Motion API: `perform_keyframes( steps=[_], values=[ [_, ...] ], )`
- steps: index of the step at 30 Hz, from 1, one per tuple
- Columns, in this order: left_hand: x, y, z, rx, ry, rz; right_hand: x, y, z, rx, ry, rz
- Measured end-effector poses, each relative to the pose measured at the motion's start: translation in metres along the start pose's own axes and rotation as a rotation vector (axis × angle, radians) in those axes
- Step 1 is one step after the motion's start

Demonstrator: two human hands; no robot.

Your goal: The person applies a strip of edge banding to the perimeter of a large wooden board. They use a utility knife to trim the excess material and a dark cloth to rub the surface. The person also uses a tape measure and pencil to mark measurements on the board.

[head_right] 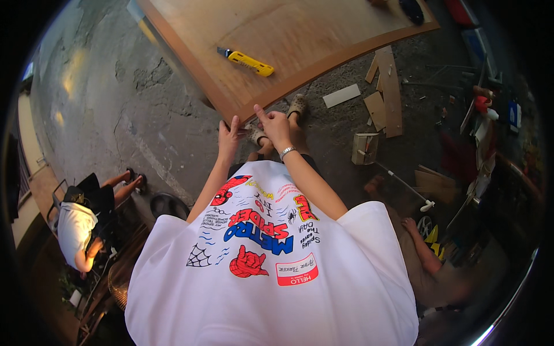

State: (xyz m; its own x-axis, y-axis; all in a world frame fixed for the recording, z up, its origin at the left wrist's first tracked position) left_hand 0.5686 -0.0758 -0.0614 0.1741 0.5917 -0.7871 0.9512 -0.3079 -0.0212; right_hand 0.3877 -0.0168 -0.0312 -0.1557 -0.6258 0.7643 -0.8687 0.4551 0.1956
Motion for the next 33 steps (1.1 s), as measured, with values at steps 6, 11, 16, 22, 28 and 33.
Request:
perform_keyframes(
  steps=[6,11,16,22,28,33],
  values=[
    [0.009,0.003,0.006,-0.085,-0.068,0.132,0.029,0.067,0.06,0.146,-0.257,0.024],
    [0.009,0.0,0.001,-0.136,-0.096,0.204,0.046,0.201,0.128,-0.007,-0.198,0.148],
    [0.002,-0.003,-0.013,-0.233,-0.027,0.164,0.058,0.359,0.204,-0.202,-0.131,0.171],
    [-0.013,0.013,-0.031,-0.794,-0.163,0.997,0.05,0.498,0.268,-0.56,0.081,0.358],
    [-0.14,-0.123,0.022,-0.805,-0.249,0.878,0.044,0.335,0.22,-0.267,0.009,-0.154],
    [-0.143,-0.135,0.076,-0.898,-0.166,0.64,0.08,0.317,0.211,-0.007,-0.054,0.237]
  ],
)
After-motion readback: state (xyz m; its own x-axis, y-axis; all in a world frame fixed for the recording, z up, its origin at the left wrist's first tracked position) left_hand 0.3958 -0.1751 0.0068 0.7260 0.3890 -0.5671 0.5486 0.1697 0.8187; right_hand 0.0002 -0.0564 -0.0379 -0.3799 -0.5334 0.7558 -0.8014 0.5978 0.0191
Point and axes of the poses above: each hand's wrist, its own z-axis towards the middle knuckle, its own y-axis out of the back of the hand, x = y × z, the point moved 6 cm from there along z, towards the middle knuckle, and after that the axes turned 3 degrees about y, right-handed, at the moved point
